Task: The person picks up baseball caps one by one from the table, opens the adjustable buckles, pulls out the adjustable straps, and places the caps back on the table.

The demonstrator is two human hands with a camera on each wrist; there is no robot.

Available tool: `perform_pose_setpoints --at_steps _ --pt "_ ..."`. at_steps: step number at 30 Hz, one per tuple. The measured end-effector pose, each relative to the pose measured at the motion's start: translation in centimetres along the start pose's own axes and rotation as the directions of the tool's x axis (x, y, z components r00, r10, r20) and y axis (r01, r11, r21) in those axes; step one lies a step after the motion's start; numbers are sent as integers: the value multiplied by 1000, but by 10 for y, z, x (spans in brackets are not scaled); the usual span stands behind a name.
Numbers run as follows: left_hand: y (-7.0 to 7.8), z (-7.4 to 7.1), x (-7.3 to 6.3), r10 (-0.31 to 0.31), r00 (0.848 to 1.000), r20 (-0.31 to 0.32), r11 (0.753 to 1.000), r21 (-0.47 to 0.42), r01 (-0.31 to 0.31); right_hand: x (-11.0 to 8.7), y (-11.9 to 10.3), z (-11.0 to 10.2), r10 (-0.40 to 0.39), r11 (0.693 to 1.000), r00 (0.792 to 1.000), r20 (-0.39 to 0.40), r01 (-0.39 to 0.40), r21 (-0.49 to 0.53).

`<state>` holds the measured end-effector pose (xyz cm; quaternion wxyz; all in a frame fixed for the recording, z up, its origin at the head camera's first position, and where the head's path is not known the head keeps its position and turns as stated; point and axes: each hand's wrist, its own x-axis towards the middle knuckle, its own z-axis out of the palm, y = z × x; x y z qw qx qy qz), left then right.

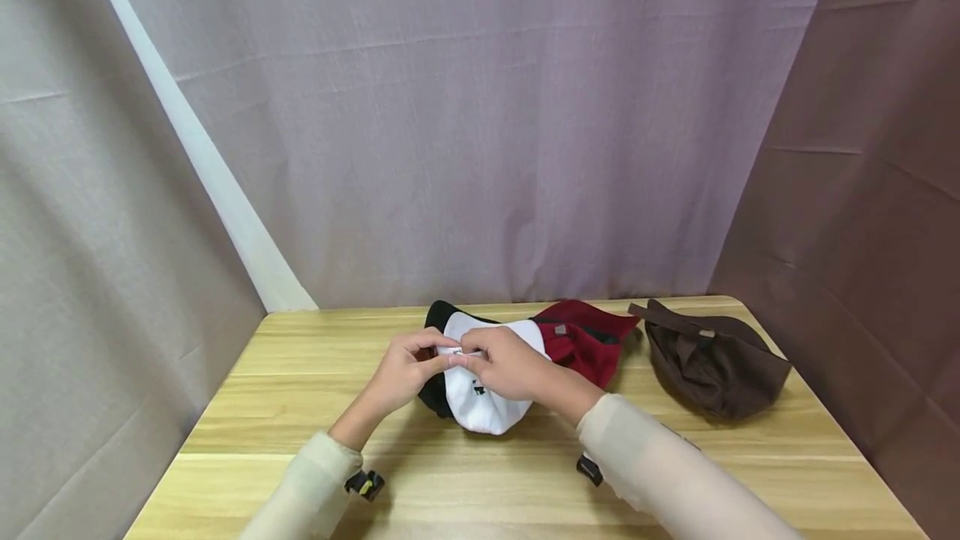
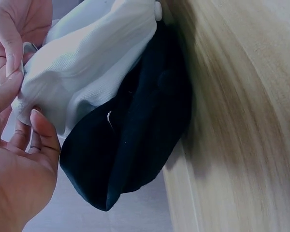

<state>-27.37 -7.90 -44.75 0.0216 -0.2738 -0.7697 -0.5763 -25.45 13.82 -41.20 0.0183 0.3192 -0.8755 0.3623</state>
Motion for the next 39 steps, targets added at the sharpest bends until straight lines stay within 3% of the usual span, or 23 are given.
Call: perform_pose_setpoints --at_steps 12,24,31,39 --pt "-2 -2 2 8 999 39 1000 2 -8 -2 3 -5 54 994 996 70 -60 90" --pt "-2 -6 4 7 996 89 1000 -29 -4 -4 4 -10 28 989 993 115 -44 141" --pt "-1 -5 4 -6 996 89 1000 -1 6 -5 4 -6 -6 997 997 80 0 75" --pt "2 -2 3 -14 998 57 999 39 11 -3 0 -4 16 999 999 42 -15 -28"
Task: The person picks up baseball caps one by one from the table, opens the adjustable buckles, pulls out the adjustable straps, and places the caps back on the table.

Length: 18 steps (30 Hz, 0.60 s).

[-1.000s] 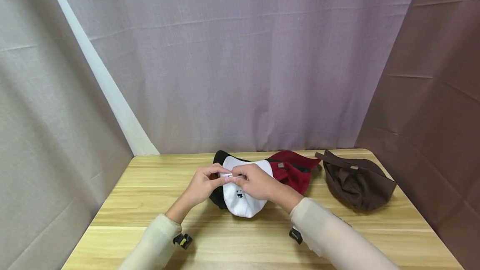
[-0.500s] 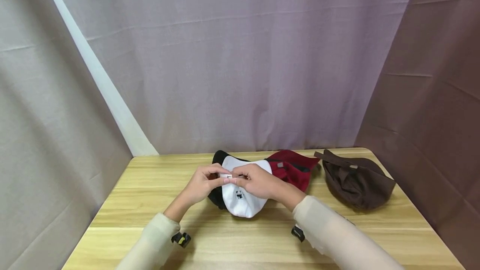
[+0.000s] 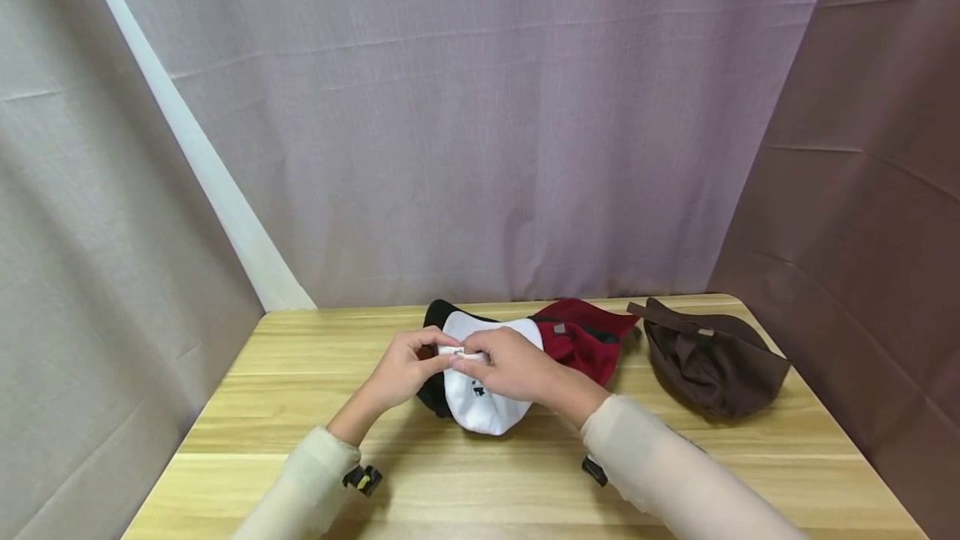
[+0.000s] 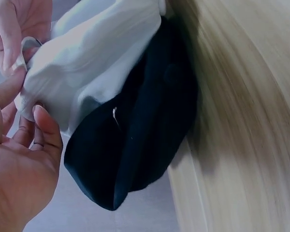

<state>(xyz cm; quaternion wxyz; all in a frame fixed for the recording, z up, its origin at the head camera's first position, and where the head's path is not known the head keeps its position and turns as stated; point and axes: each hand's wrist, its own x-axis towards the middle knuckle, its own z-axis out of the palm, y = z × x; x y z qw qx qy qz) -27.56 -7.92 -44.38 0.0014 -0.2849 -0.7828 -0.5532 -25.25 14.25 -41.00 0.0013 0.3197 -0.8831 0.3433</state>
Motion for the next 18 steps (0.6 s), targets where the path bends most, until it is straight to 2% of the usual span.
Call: perform_pose_setpoints --at_steps 2,7,14,18 --pt "2 1 0 0 1000 -4 1000 13 0 1 -1 1 5 999 1000 -16 -6 -38" --pt "3 2 0 3 1000 -4 1000 25 -3 2 -3 2 10 998 999 -39 -12 -61" --pt "1 -1 -1 13 1000 -1 1000 11 -13 2 -3 2 -103 990 993 -58 97 -99" --pt "1 -1 -1 13 1000 8 1000 -7 -13 2 -4 1 -110 992 992 -56 106 -73"
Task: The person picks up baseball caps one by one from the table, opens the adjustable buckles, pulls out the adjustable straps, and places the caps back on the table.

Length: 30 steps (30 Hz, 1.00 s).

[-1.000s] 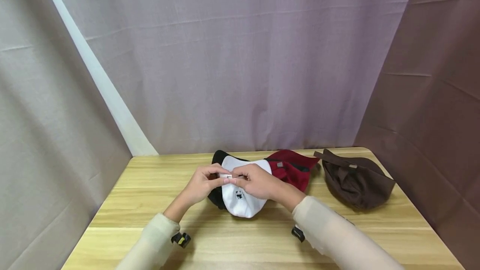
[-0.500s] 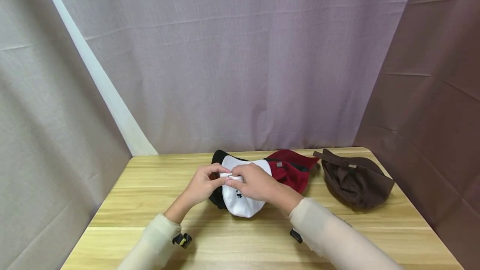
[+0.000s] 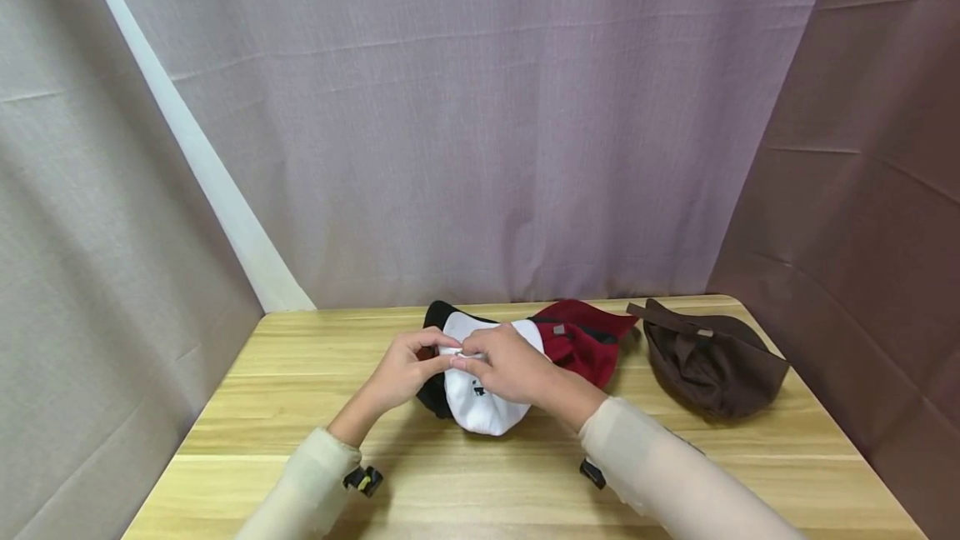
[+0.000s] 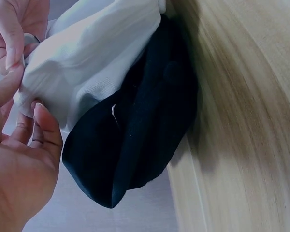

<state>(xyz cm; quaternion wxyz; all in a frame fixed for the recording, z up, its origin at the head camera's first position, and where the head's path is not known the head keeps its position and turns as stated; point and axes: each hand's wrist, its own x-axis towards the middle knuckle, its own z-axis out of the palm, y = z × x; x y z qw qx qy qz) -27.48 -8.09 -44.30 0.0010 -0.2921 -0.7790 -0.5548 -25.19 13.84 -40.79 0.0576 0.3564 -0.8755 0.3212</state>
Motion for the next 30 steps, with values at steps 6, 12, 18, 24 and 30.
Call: perform_pose_setpoints --at_steps 6,12,18,24,30 --pt "-3 -1 -1 0 1000 2 1000 -28 0 -2 0 -1 79 994 997 24 -81 80" --pt "-6 -1 -1 -4 1000 18 999 -41 4 -6 0 0 68 990 997 25 -71 122" --pt "-7 0 -1 -7 1000 29 998 -54 9 -8 2 -1 48 990 998 36 -52 128" --pt "-9 2 -3 -15 1000 25 997 -70 17 -9 4 0 18 999 999 51 -19 29" --pt "-8 3 -3 -18 1000 -1 998 -57 17 -9 4 1 19 999 999 29 -17 -35"
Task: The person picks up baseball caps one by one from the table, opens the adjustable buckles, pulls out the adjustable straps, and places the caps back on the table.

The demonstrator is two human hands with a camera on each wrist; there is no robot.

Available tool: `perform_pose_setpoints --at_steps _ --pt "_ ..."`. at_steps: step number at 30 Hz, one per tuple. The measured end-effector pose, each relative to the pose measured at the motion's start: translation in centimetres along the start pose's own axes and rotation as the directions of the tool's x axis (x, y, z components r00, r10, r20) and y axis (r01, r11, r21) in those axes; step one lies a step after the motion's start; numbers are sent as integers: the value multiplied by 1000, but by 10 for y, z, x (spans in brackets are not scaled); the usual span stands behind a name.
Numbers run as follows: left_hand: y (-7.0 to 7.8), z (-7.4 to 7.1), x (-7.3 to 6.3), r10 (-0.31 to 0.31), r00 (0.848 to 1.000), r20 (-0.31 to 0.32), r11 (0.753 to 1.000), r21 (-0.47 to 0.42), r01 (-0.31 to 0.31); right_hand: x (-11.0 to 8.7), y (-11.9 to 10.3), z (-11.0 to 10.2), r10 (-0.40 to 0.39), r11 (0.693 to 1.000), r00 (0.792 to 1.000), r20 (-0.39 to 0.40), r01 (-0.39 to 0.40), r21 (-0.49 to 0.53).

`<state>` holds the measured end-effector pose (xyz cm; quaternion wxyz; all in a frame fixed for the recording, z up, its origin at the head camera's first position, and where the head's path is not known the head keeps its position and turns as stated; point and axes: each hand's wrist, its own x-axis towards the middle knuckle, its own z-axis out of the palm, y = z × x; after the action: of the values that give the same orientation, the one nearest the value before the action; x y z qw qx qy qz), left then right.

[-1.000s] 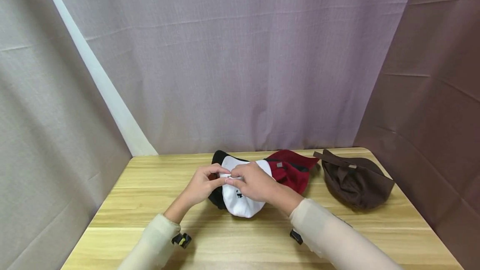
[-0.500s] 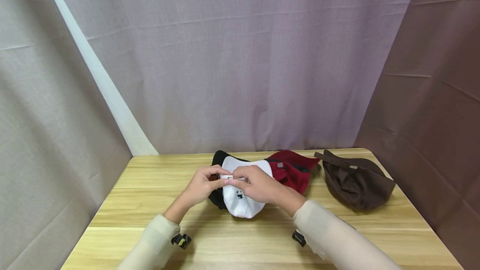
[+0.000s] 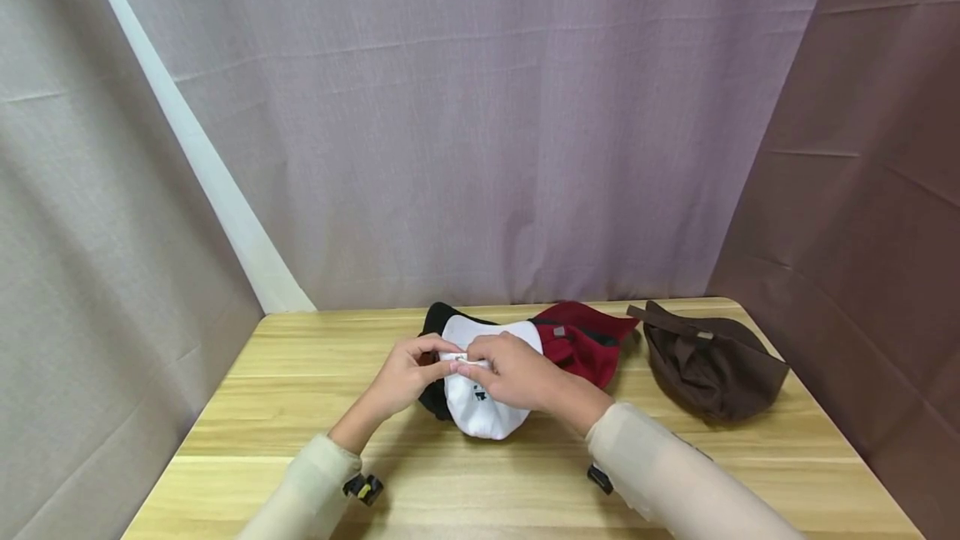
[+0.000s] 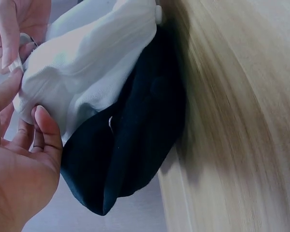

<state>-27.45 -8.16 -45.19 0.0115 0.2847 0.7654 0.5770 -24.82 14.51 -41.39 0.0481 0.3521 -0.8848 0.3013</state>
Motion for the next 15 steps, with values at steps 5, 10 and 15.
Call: perform_pose_setpoints --at_steps 5,10,15 --pt "4 3 -2 -4 1000 -21 1000 14 5 1 -2 1 23 999 999 -32 -25 -47" --pt "8 6 -1 9 999 -40 999 34 -8 4 -3 2 72 997 997 -24 -73 -25" --pt "8 5 -1 9 998 -62 1000 17 -8 5 -3 2 57 998 998 -8 -57 25"
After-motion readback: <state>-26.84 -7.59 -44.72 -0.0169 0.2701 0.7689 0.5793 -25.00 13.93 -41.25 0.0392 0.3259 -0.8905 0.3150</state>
